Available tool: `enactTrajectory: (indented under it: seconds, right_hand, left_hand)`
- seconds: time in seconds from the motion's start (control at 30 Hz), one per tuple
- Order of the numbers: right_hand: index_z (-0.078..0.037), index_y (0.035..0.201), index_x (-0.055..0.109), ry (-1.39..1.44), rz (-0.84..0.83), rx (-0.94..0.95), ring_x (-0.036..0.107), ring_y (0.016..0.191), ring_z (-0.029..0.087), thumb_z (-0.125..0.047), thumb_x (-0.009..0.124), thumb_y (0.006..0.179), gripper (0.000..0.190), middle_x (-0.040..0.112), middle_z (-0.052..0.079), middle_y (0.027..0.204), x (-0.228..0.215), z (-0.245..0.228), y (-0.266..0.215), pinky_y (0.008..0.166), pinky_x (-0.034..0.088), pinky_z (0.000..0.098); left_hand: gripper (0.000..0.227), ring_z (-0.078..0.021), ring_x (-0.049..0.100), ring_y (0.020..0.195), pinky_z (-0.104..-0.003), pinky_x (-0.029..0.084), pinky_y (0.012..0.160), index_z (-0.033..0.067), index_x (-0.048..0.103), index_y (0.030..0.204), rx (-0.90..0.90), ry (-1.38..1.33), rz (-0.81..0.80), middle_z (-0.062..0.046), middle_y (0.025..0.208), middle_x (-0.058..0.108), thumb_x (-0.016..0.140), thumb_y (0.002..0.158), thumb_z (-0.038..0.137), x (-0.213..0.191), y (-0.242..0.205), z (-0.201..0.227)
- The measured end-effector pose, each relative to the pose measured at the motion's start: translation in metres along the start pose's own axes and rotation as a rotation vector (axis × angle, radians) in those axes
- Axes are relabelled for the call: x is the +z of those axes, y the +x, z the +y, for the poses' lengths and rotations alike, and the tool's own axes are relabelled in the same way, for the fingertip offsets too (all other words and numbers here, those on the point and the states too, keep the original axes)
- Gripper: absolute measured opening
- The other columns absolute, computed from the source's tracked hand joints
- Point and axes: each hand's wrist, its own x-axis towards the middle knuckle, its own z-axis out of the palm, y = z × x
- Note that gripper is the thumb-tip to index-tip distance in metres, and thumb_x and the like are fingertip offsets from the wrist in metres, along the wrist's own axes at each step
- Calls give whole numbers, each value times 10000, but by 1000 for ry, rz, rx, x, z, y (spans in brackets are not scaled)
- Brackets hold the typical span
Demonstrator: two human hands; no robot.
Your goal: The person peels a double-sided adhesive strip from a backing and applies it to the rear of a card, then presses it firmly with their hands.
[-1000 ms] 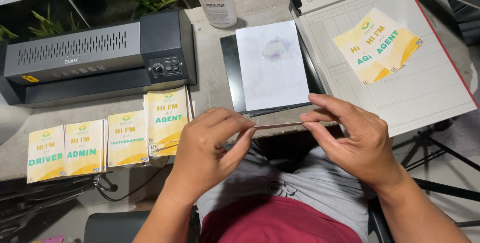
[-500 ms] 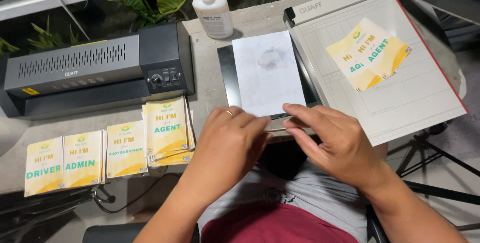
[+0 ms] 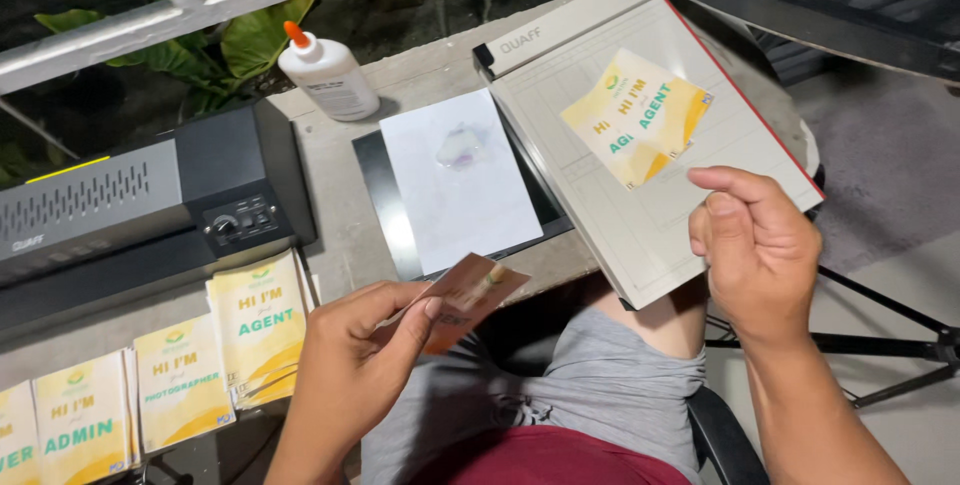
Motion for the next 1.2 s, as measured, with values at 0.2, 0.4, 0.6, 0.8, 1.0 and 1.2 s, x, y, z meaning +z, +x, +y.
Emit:
enactTrajectory:
  seconds: [0.2,0.4,0.6,0.8,1.0,1.2]
  right_hand:
    - [-28,1322,636,-357,-278,-70,651,1054,216,7,607,960,365,630,137,1139,-16,28,15,946,530,311]
    - [-76,1417,573,-1041,-378,-287,617,1086,343,-320,653,937,544,673,114,1197,-6,36,9,857,508,484]
    - [-84,1449,540,-924,-412,-358,520,1340,376,-308,595,990,513,585,163,1415,8,51,30,1070,431,497]
    - [-70,1391,559,-209,-226,75,666,1162,159,-180,530,1030,378,729,132,1203,-15,36,55,992,524,290]
    - [-118,1595,351,267,-234,455,569,1067,182,-432,494,966,719,600,142,1249,-21,39,13,940,512,385]
    - [-71,1597,292,173,-180,268,636,795,124,86,639,876,816,598,97,972,-28,48,12,723,560,250]
  left_hand:
    - [196,-18,590,684,-201,479,606,92,823,863,-255,-260,-65,62,713,733,739,906,264,47,14,-7]
    - [193,-28,575,710,-208,460,625,95,822,882,-279,-317,-135,63,760,736,730,917,261,81,21,-10]
    - [140,-86,613,729,-236,482,650,64,801,919,-471,-461,-107,-13,800,756,741,919,191,95,31,2]
    - [146,-110,634,738,-249,509,677,22,727,1038,-408,-750,-54,-74,824,759,718,924,112,121,39,-9]
    - [192,-197,691,672,-344,629,646,-85,641,1071,-450,-1020,-36,-110,781,694,701,916,9,163,53,2]
    - [139,-127,641,605,-262,583,535,-52,690,1009,-427,-889,-95,-83,712,691,674,951,72,180,64,17]
